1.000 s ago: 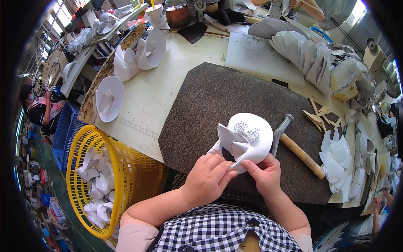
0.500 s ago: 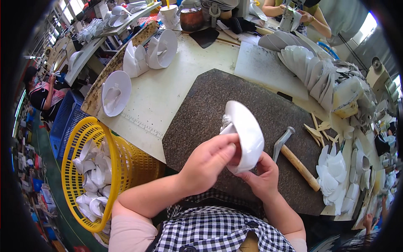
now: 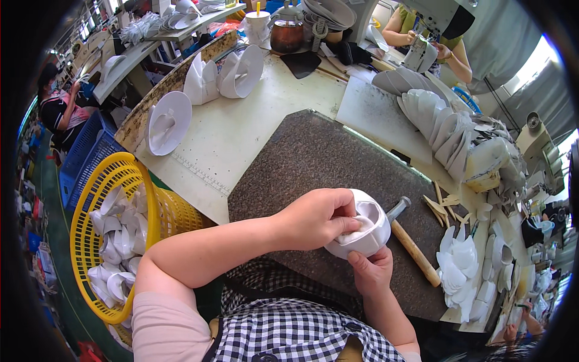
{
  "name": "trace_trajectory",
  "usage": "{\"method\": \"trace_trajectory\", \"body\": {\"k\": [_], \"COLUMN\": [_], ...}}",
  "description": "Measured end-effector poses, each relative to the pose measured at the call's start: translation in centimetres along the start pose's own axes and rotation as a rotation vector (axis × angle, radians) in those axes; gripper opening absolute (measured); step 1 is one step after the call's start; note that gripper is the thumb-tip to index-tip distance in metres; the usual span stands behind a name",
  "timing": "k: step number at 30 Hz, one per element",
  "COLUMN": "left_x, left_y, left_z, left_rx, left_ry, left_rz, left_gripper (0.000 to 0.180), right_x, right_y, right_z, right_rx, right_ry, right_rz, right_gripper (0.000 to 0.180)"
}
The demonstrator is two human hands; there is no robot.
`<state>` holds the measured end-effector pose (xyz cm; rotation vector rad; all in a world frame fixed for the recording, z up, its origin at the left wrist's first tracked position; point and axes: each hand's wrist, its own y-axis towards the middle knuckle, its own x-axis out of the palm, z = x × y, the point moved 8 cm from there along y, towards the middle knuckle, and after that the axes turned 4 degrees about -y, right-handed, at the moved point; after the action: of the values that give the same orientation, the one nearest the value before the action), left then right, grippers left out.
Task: Shaping and assembling white shoe components on a workbench using a hammer and hands.
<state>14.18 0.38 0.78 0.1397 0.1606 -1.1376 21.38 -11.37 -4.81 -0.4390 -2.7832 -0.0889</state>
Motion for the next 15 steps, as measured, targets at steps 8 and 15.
{"method": "trace_trajectory", "body": {"k": [8, 15], "left_x": [0.5, -0.4], "left_y": [-0.2, -1.0], "left_z": [-0.3, 2.1], "left_rx": [-0.042, 0.412], "left_ry": [0.144, 0.306], "left_rz": [0.017, 0.391], "left_gripper": [0.016, 0.016], "right_x": [0.0, 0.7], "right_y": [-0.4, -0.3], "right_z": [1.0, 1.1], "right_rx": [0.062, 0.012], "right_ry": [0.093, 0.242], "right_rz": [-0.008, 0.072], "right_gripper": [0.028, 0.029]}}
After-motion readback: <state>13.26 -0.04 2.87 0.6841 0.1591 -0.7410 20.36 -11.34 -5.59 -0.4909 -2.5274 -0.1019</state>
